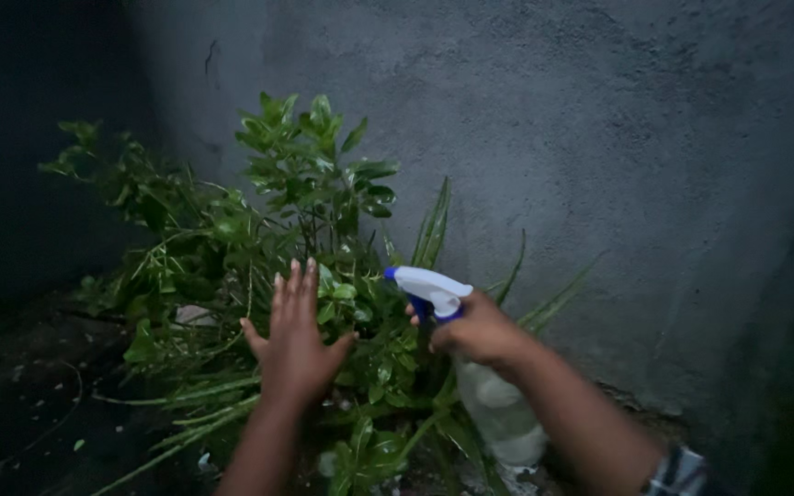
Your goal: The person sprays water on a plant and a large aloe vera plant using a spray bottle while using one hand to touch the leaves.
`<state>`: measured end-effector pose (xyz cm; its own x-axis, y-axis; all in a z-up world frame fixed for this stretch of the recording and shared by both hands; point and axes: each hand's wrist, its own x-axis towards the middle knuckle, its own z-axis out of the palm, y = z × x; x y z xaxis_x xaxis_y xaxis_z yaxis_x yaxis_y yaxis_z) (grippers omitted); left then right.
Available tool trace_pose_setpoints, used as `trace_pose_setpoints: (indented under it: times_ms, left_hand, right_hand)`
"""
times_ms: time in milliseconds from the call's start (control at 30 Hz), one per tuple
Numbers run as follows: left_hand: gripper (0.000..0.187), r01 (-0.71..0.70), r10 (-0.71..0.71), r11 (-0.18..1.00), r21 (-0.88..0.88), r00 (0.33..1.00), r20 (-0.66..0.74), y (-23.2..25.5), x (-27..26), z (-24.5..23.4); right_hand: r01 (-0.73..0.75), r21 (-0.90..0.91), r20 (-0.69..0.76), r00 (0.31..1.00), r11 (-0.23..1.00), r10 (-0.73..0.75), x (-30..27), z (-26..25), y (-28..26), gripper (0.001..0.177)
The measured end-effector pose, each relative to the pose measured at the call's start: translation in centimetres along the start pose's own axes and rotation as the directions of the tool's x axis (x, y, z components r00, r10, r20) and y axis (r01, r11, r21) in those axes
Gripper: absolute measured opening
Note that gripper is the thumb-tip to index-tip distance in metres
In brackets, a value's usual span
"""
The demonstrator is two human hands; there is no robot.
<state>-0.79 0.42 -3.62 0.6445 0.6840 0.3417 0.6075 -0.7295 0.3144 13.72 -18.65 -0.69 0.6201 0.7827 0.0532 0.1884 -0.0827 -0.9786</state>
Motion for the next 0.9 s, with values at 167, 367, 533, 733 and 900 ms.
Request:
trace_pose_setpoints:
  times_ms: [167,367,533,733,900]
  left_hand:
    - [0.121,-0.027,0.029,0.998,0.05,0.999,-0.043,-0.9,0.0,0.2]
    - [0.118,0.029,-0.028,1.0,0.009,0.996,-0.082,-0.7,0.2,2.8]
    - [0.116,0.033,-0.034,0.999,-0.015,0.997,-0.064,-0.6,-0.5,4.4]
    - [0.115,0.035,-0.034,0.999,0.039,0.999,-0.035,-0.5,-0.8,4.8]
    - [0.113,0.009,-0.007,0.999,0.033,0.999,-0.053,-1.9,-1.9,5.5]
  right_hand:
    - [0.012,-0.17,0.039,0.999,0.985,-0.006,-1.8,-2.2,-0.2,0.086]
    - [0.202,0.05,0.027,0.979,0.978,-0.204,0.8,-3.3,4.5,0.084]
    - [0.205,-0.018,-0.07,0.976,0.979,-0.205,2.8,-1.6,8.6,0.061]
    - [0.15,-0.176,-0.227,0.956,0.973,-0.189,1.6,1.0,10.0,0.041]
    - [0.123,-0.033,-0.186,0.974,0.992,-0.127,0.2,1.8,9.3,0.03]
